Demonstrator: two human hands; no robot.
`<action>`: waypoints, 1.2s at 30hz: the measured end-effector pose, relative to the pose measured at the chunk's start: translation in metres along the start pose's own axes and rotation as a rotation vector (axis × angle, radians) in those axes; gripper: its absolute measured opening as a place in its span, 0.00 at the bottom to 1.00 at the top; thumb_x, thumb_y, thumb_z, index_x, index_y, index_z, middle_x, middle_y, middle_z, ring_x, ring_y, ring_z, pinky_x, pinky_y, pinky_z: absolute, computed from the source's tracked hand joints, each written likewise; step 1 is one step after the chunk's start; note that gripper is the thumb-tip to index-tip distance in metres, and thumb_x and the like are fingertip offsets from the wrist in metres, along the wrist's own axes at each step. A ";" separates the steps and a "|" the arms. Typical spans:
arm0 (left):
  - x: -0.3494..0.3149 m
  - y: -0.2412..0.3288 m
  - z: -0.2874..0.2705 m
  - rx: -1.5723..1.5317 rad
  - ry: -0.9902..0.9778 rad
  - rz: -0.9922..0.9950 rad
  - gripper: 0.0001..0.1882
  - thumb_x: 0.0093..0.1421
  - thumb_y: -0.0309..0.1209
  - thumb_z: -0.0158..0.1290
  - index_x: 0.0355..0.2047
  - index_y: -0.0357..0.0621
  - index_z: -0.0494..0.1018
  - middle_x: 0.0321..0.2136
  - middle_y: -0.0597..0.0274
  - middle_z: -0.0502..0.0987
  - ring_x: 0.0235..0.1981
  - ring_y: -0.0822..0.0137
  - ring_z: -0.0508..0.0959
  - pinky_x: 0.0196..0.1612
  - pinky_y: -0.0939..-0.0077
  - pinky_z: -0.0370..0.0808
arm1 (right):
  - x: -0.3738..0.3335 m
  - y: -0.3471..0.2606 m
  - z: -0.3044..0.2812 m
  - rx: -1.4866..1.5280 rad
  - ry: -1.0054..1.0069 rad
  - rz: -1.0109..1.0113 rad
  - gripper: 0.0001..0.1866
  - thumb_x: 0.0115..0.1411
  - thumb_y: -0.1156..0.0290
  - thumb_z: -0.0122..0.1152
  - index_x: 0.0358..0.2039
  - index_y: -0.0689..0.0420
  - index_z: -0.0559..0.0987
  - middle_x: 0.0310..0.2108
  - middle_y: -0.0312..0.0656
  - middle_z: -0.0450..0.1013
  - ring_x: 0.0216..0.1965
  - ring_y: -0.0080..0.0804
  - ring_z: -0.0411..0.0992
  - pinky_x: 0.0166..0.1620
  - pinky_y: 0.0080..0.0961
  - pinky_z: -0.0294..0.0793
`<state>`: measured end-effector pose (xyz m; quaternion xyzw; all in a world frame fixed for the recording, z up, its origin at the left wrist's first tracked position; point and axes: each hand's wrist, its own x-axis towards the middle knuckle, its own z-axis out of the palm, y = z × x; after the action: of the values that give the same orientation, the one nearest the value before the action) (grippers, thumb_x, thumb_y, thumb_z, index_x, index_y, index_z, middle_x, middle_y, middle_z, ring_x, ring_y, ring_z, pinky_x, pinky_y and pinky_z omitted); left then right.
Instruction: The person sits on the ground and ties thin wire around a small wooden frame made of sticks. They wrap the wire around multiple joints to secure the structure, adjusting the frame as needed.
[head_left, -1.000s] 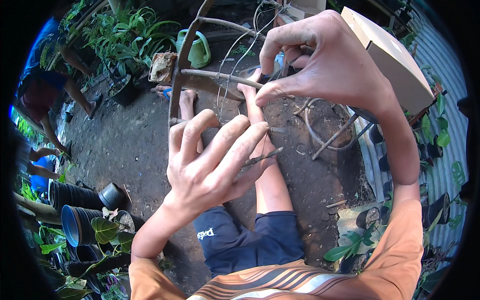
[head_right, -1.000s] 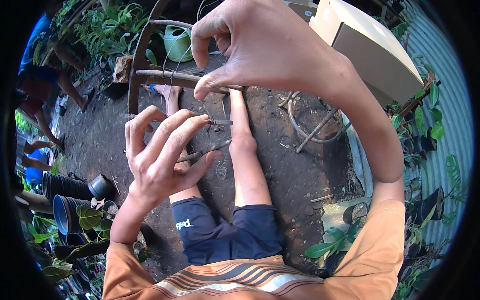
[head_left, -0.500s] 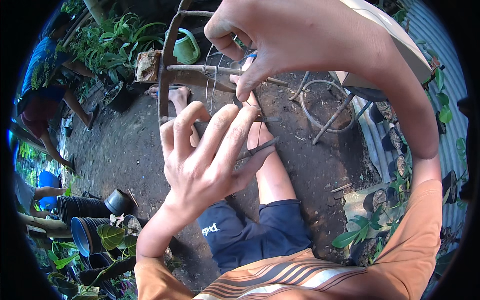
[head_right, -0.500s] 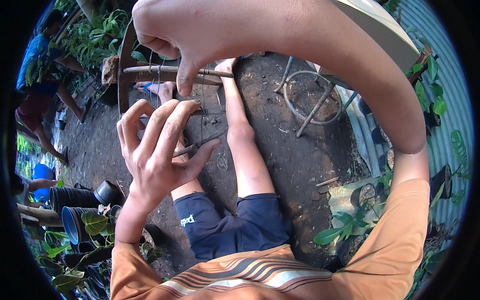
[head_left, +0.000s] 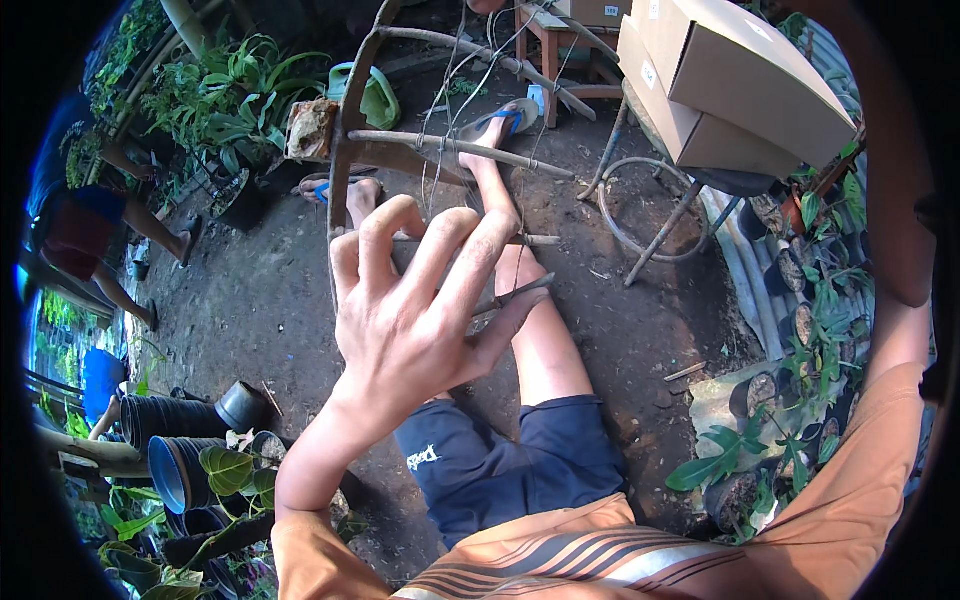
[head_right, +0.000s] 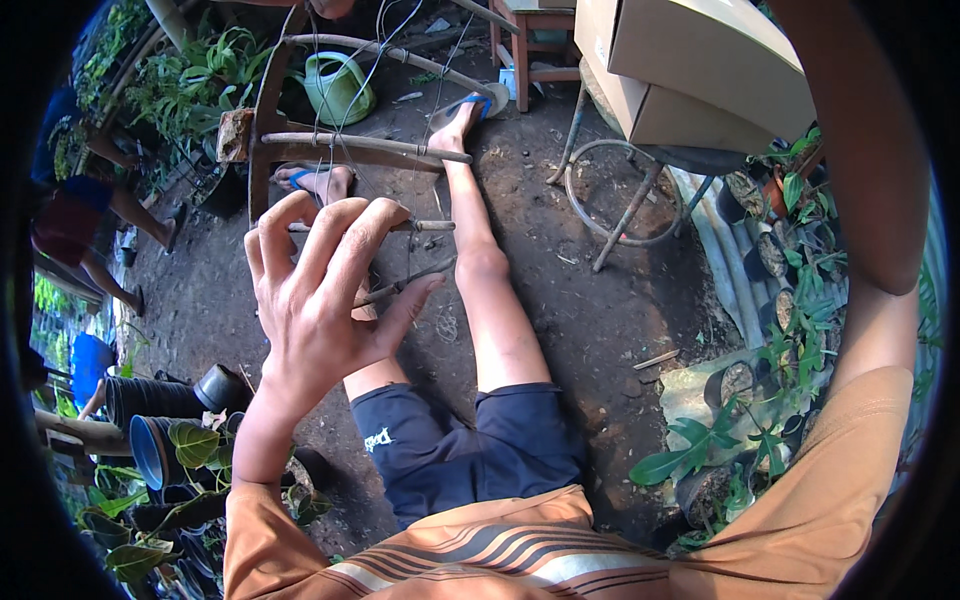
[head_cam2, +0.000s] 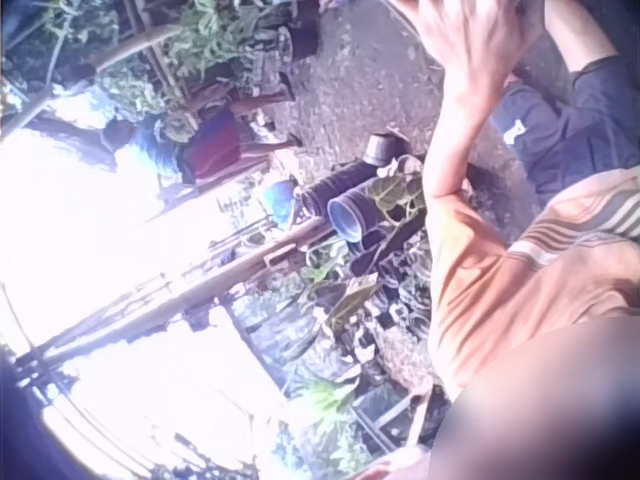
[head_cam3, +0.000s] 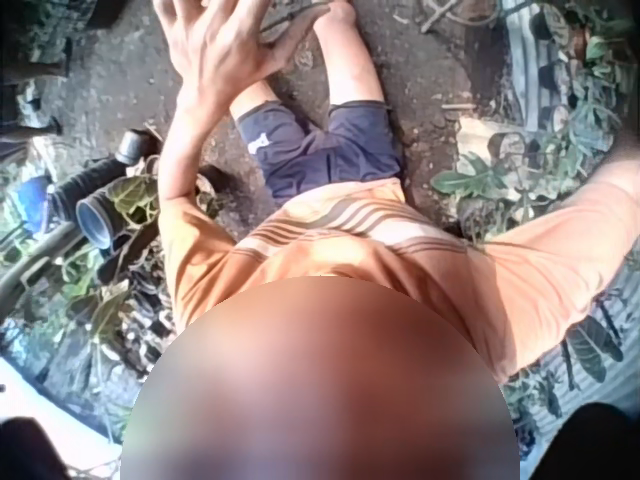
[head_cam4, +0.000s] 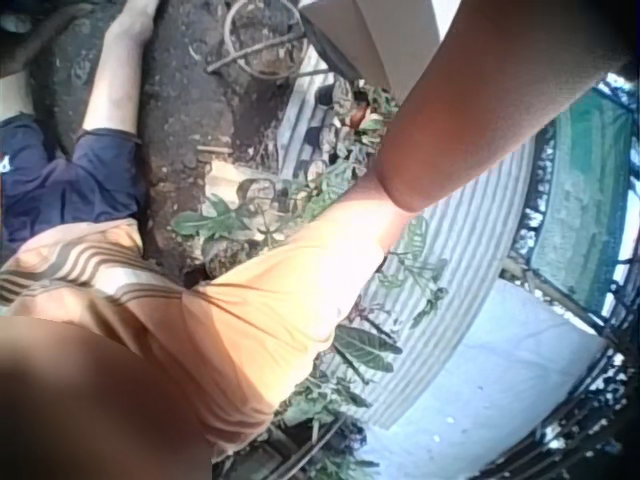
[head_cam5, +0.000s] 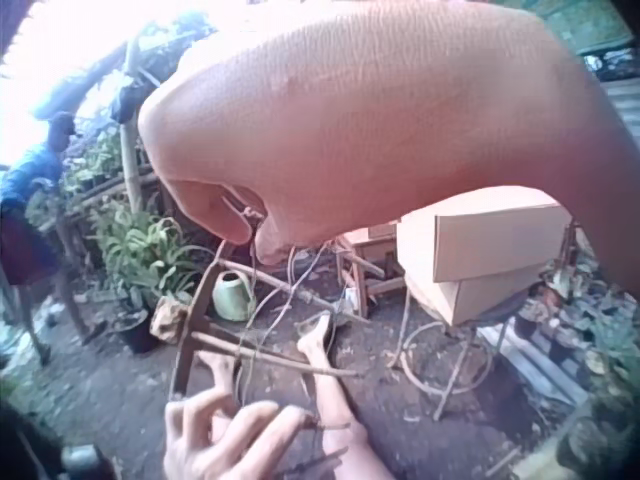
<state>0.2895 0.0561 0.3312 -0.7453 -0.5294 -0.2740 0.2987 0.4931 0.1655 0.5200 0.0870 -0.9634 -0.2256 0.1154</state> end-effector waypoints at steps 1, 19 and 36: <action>0.000 0.001 -0.001 -0.011 -0.022 -0.009 0.34 0.49 0.52 0.72 0.56 0.55 0.80 0.48 0.69 0.79 0.54 0.52 0.71 0.56 0.55 0.65 | -0.001 -0.001 -0.002 -0.004 0.003 0.004 0.11 0.49 0.73 0.78 0.27 0.63 0.82 0.28 0.47 0.76 0.32 0.47 0.79 0.35 0.38 0.77; 0.005 -0.020 -0.009 -0.018 0.024 -0.005 0.30 0.58 0.54 0.65 0.56 0.54 0.78 0.44 0.67 0.77 0.52 0.56 0.72 0.53 0.58 0.65 | 0.013 0.001 -0.030 -0.016 -0.082 0.079 0.08 0.47 0.77 0.75 0.26 0.61 0.81 0.27 0.44 0.70 0.29 0.44 0.76 0.32 0.39 0.74; -0.001 -0.007 0.002 -0.066 -0.035 0.080 0.29 0.57 0.51 0.66 0.57 0.59 0.79 0.46 0.69 0.77 0.56 0.55 0.72 0.52 0.55 0.66 | 0.067 -0.005 0.039 -0.024 -0.457 0.141 0.05 0.51 0.73 0.68 0.29 0.60 0.86 0.34 0.44 0.80 0.44 0.43 0.82 0.45 0.40 0.82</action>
<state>0.2828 0.0584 0.3300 -0.7801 -0.4950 -0.2658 0.2754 0.4195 0.1621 0.4960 -0.0352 -0.9655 -0.2422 -0.0889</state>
